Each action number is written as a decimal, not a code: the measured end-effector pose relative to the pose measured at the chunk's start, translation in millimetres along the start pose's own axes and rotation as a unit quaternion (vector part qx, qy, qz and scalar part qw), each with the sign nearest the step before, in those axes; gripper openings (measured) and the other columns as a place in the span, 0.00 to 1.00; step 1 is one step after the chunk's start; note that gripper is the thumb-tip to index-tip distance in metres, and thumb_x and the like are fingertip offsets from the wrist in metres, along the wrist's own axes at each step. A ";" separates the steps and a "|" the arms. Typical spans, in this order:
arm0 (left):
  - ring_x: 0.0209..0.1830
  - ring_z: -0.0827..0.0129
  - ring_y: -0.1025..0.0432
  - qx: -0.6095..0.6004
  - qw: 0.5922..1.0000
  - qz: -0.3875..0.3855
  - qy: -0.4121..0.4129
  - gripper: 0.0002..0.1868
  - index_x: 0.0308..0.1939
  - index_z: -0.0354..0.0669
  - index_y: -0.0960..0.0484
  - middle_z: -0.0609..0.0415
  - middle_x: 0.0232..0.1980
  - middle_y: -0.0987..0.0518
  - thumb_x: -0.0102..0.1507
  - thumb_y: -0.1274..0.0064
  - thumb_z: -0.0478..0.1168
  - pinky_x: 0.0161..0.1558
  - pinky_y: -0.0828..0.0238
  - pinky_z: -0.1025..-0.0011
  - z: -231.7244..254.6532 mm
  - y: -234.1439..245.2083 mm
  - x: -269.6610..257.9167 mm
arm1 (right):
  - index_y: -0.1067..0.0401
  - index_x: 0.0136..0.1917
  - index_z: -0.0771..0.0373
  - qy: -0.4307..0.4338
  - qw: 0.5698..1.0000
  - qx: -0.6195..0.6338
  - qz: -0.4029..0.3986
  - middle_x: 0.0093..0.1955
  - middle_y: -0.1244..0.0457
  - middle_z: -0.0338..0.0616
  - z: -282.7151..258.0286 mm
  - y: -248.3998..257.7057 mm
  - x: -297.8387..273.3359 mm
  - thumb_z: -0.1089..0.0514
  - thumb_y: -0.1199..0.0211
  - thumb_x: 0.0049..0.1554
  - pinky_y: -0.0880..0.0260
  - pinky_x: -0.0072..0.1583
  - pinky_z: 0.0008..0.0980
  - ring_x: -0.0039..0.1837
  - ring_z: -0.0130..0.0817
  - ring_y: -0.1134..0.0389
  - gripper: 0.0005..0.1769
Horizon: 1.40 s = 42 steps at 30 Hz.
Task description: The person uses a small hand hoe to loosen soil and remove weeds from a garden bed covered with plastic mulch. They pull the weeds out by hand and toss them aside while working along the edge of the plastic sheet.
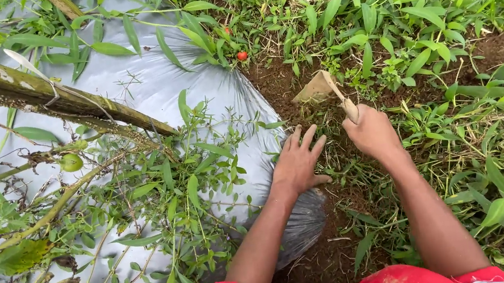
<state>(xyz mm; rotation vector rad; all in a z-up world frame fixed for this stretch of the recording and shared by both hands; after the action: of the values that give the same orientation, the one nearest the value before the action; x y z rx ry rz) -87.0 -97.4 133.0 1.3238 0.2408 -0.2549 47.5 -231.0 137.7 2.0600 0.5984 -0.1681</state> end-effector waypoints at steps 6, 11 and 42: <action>0.84 0.44 0.57 0.039 0.999 0.010 0.024 0.55 0.82 0.56 0.49 0.44 0.85 0.56 0.59 0.49 0.76 0.81 0.59 0.53 6.6 9.7 -2.5 | 0.30 0.55 0.69 0.051 0.995 0.078 0.032 0.28 0.40 0.45 19.5 -37.3 48.3 0.58 0.45 0.62 0.38 0.30 0.34 0.25 0.33 0.40 0.13; 0.84 0.41 0.60 0.050 0.997 -0.025 0.050 0.71 0.83 0.60 0.70 0.40 0.86 0.69 0.50 0.49 0.84 0.81 0.63 0.53 21.3 0.6 -9.2 | 0.33 0.49 0.71 -0.020 0.966 0.259 0.002 0.24 0.42 0.41 51.9 -72.2 -8.2 0.62 0.47 0.63 0.41 0.23 0.28 0.20 0.28 0.43 0.08; 0.82 0.35 0.64 -0.362 0.920 0.122 -0.091 0.61 0.79 0.80 0.66 0.53 0.88 0.77 0.59 0.31 0.50 0.73 0.77 0.29 182.6 57.8 71.8 | 0.39 0.54 0.64 -0.086 0.913 -0.118 0.382 0.39 0.50 0.44 150.4 196.3 -197.4 0.53 0.40 0.94 0.47 0.36 0.44 0.35 0.38 0.51 0.25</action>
<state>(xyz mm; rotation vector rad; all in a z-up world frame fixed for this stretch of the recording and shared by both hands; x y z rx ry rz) 4.5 -265.5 205.1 0.5770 -0.0011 -0.0591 -13.0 -509.2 275.8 1.8705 -0.3070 0.1746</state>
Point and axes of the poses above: each hand's wrist, its own x-axis towards the middle knuckle, its own y-axis out of the back of the hand, z = x × y, the point moved 1 cm from there along x, towards the middle knuckle
